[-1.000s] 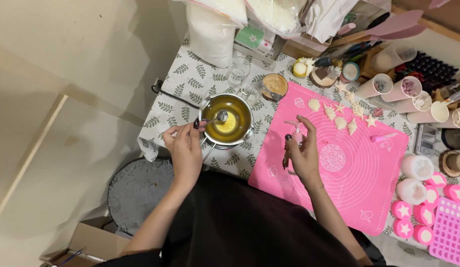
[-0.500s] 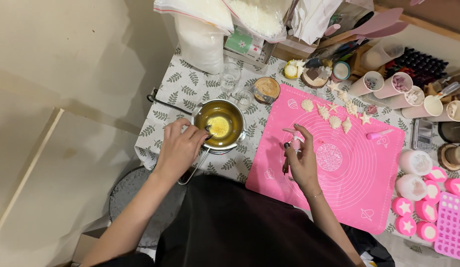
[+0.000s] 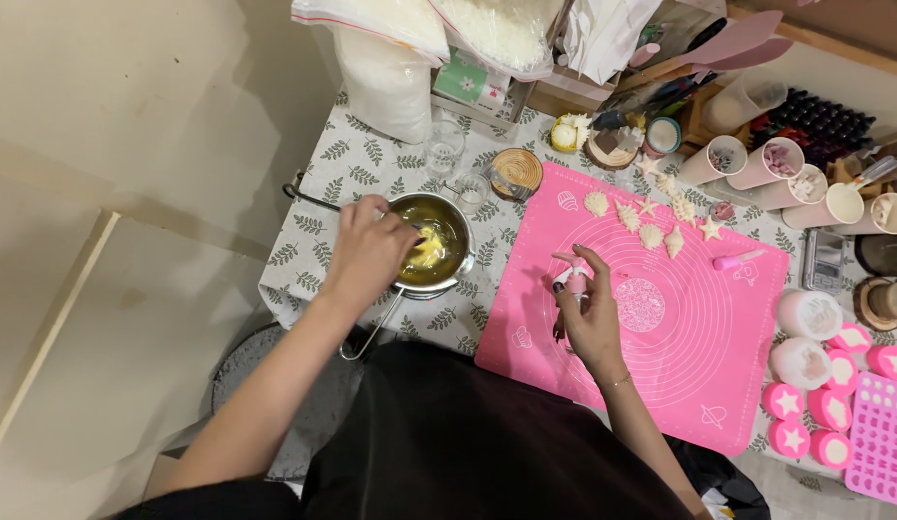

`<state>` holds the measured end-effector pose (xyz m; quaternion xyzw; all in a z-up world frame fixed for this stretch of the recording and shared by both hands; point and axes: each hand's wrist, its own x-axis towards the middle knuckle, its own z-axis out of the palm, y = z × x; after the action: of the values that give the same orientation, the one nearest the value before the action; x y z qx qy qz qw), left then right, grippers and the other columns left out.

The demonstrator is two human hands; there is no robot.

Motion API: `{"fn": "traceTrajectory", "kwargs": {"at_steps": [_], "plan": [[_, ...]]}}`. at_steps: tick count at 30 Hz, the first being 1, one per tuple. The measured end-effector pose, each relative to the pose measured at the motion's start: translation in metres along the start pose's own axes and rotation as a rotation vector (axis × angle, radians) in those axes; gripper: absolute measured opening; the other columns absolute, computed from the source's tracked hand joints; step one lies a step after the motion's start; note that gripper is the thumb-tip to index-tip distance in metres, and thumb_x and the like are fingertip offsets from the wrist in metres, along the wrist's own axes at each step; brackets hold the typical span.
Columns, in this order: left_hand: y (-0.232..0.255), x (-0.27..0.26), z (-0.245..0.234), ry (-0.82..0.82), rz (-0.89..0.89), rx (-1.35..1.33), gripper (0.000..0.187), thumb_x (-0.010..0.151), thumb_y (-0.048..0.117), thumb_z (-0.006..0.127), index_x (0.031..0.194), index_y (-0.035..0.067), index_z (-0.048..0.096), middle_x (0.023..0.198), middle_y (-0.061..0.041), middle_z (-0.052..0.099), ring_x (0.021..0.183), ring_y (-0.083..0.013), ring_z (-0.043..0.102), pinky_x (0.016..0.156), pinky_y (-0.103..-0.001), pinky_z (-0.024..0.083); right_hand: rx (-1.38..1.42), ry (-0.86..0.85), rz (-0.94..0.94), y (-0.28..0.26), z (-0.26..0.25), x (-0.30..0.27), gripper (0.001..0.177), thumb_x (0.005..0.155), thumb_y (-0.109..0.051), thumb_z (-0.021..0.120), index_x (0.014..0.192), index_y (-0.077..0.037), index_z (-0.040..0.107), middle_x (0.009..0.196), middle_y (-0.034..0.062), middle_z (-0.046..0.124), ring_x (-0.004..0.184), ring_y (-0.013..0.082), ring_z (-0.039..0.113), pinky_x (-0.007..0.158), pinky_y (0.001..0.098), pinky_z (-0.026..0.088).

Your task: Cleaning a metal spoon and stirring a liquid mixture in a pot during candle making.

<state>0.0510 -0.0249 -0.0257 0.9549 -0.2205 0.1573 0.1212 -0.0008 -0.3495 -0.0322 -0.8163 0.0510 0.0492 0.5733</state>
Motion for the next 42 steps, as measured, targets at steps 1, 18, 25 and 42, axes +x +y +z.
{"fn": "traceTrajectory", "kwargs": {"at_steps": [1, 18, 25, 42], "plan": [[0.0, -0.004, -0.005, 0.0, 0.0, -0.002, 0.013, 0.092, 0.021, 0.073, 0.091, 0.011, 0.082, 0.091, -0.003, 0.075, 0.114, -0.0265, 0.054, 0.1, -0.045, 0.038, -0.001, 0.001, 0.001, 0.0, 0.0, -0.001, 0.06, 0.093, -0.003, 0.055, 0.148, -0.014, 0.034, 0.094, 0.0102, 0.071, 0.05, 0.0118, 0.058, 0.045, 0.0298, 0.048], [0.01, 0.002, 0.0, 0.071, -0.027, -0.016, 0.007, 0.087, 0.017, 0.078, 0.088, 0.011, 0.082, 0.087, -0.002, 0.076, 0.11, -0.0242, 0.056, 0.1, -0.044, 0.038, 0.017, 0.003, 0.09, -0.006, -0.007, -0.003, 0.063, 0.092, -0.003, 0.055, 0.15, -0.016, 0.034, 0.091, 0.0125, 0.068, 0.047, 0.0139, 0.057, 0.042, 0.0318, 0.049], [0.015, -0.023, -0.028, -0.027, -0.231, -0.113, 0.014, 0.084, 0.022, 0.08, 0.089, 0.01, 0.083, 0.082, -0.004, 0.076, 0.109, -0.0276, 0.056, 0.096, -0.045, 0.035, 0.02, 0.043, 0.092, 0.013, -0.011, -0.003, 0.065, 0.09, -0.002, 0.048, 0.152, -0.015, 0.032, 0.095, 0.0135, 0.066, 0.048, 0.014, 0.057, 0.045, 0.032, 0.051], [0.023, -0.021, -0.023, -0.015, -0.271, -0.079, 0.012, 0.085, 0.019, 0.078, 0.088, 0.008, 0.082, 0.087, -0.004, 0.077, 0.112, -0.0273, 0.054, 0.096, -0.045, 0.033, 0.249, 0.201, -0.088, 0.056, -0.025, 0.036, 0.026, 0.104, -0.008, 0.056, 0.129, -0.002, 0.05, 0.107, 0.0091, 0.063, 0.097, 0.014, 0.063, 0.087, 0.0305, 0.054]]}}
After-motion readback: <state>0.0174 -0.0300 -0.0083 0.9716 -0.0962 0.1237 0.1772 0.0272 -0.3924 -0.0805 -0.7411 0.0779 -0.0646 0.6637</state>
